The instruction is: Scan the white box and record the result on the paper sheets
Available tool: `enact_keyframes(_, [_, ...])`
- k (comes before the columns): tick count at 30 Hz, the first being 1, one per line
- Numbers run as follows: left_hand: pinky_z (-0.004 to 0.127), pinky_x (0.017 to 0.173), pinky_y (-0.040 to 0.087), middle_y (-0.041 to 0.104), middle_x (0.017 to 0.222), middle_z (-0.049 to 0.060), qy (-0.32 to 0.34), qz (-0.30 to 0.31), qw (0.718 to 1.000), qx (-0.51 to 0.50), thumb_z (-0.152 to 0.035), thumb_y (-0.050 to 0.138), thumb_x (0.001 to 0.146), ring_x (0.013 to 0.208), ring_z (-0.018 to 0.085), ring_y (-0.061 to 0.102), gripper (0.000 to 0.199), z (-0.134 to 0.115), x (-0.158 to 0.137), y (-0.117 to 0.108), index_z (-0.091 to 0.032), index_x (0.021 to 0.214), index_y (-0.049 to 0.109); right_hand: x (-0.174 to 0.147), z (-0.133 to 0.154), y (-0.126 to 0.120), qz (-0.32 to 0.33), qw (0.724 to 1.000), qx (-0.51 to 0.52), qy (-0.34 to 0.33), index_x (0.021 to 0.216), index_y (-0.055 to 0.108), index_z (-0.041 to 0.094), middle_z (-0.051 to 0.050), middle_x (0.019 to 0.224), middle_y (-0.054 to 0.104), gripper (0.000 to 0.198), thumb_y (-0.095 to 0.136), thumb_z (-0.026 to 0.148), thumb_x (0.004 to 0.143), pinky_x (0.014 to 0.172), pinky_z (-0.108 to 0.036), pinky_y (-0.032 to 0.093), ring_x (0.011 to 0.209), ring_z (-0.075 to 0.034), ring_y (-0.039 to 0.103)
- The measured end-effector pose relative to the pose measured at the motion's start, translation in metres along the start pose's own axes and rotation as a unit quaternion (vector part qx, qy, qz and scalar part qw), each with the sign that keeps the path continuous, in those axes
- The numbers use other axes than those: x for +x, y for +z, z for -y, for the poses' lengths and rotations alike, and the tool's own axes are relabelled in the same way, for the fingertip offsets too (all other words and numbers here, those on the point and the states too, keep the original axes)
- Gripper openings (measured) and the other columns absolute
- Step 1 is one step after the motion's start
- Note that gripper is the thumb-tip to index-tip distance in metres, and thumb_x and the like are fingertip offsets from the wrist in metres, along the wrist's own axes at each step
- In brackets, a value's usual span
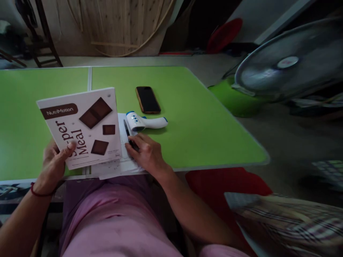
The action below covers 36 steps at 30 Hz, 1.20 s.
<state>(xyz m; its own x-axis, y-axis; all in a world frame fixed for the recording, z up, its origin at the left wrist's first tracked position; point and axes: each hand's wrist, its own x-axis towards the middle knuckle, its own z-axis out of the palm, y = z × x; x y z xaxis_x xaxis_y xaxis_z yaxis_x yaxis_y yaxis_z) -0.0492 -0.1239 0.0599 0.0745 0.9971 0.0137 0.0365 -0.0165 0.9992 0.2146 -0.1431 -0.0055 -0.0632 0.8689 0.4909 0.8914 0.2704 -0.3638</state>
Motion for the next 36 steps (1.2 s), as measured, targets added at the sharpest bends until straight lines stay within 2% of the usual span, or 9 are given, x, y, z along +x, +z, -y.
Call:
enact_keyframes(10, [0.04,0.089,0.056,0.069,0.119,0.012,0.077,0.069,0.984,0.144,-0.053,0.061,0.091,0.106,0.03,0.066,0.048,0.013,-0.007,0.0,-0.015,0.12,0.062,0.022,-0.027,-0.025,-0.008,0.999,-0.044,0.017,0.106,0.065,0.018,-0.012,0.1,0.07,0.027,0.054,0.015,0.081,0.079,-0.039,0.051,0.091,-0.027,0.064])
enact_keyframes(14, [0.04,0.089,0.054,0.068,0.121,0.012,0.078,0.067,0.983,0.15,-0.054,0.059,0.093,0.107,0.03,0.065,0.05,0.015,-0.009,0.0,-0.015,0.124,0.059,0.05,-0.05,-0.035,0.151,0.973,-0.177,0.016,0.134,0.052,0.016,-0.018,0.13,0.061,0.062,0.058,0.012,0.073,0.092,-0.05,0.045,0.117,-0.036,0.055])
enact_keyframes(17, [0.04,0.091,0.052,0.068,0.122,0.011,0.083,0.078,0.984,0.137,-0.052,0.06,0.093,0.108,0.03,0.064,0.049,0.017,-0.008,0.0,-0.016,0.125,0.058,0.064,-0.056,-0.036,0.253,0.95,-0.176,0.048,0.125,0.06,0.017,-0.015,0.116,0.068,0.05,0.058,0.015,0.075,0.084,-0.045,0.047,0.106,-0.034,0.061])
enact_keyframes(22, [0.041,0.088,0.052,0.067,0.122,0.011,0.086,0.092,0.983,0.131,-0.052,0.059,0.093,0.105,0.029,0.064,0.049,0.016,-0.007,0.0,-0.016,0.126,0.056,0.054,-0.025,-0.051,0.056,0.973,0.138,0.175,0.106,0.065,0.021,-0.007,0.094,0.071,0.039,0.071,0.037,0.071,0.064,-0.036,0.05,0.077,-0.023,0.065])
enact_keyframes(24, [0.042,0.086,0.051,0.068,0.119,0.011,0.076,0.091,0.983,0.14,-0.053,0.059,0.093,0.105,0.03,0.064,0.048,0.016,-0.008,-0.001,-0.016,0.124,0.057,0.041,0.005,-0.06,-0.018,0.923,0.348,0.164,0.098,0.064,0.023,-0.002,0.081,0.068,0.036,0.072,0.045,0.071,0.056,-0.033,0.048,0.064,-0.018,0.06])
enact_keyframes(26, [0.042,0.086,0.051,0.068,0.118,0.011,0.07,0.087,0.984,0.142,-0.053,0.059,0.093,0.106,0.031,0.064,0.047,0.015,-0.008,-0.001,-0.016,0.122,0.058,0.029,0.04,-0.065,0.004,0.838,0.521,0.165,0.094,0.063,0.025,0.001,0.069,0.063,0.034,0.074,0.046,0.07,0.049,-0.031,0.044,0.055,-0.015,0.054])
enact_keyframes(30, [0.041,0.084,0.051,0.068,0.118,0.01,0.068,0.079,0.983,0.152,-0.054,0.06,0.092,0.103,0.029,0.064,0.047,0.014,-0.008,-0.002,-0.016,0.119,0.06,0.019,0.091,-0.056,0.043,0.717,0.656,0.232,0.078,0.061,0.021,0.003,0.062,0.059,0.026,0.077,0.039,0.068,0.047,-0.027,0.041,0.05,-0.01,0.05])
enact_keyframes(33, [0.041,0.083,0.051,0.069,0.117,0.01,0.062,0.075,0.983,0.155,-0.055,0.059,0.092,0.1,0.029,0.064,0.046,0.014,-0.008,-0.003,-0.016,0.115,0.061,0.023,0.102,-0.044,0.067,0.681,0.686,0.246,0.07,0.059,0.019,0.004,0.058,0.057,0.022,0.074,0.035,0.071,0.05,-0.027,0.043,0.049,-0.009,0.05])
enact_keyframes(36, [0.041,0.083,0.05,0.069,0.116,0.01,0.052,0.072,0.983,0.159,-0.055,0.06,0.092,0.1,0.029,0.064,0.048,0.015,-0.008,-0.003,-0.015,0.119,0.06,0.026,0.101,-0.036,0.064,0.684,0.681,0.255,0.07,0.059,0.019,0.005,0.056,0.057,0.022,0.074,0.035,0.071,0.05,-0.026,0.043,0.048,-0.008,0.049])
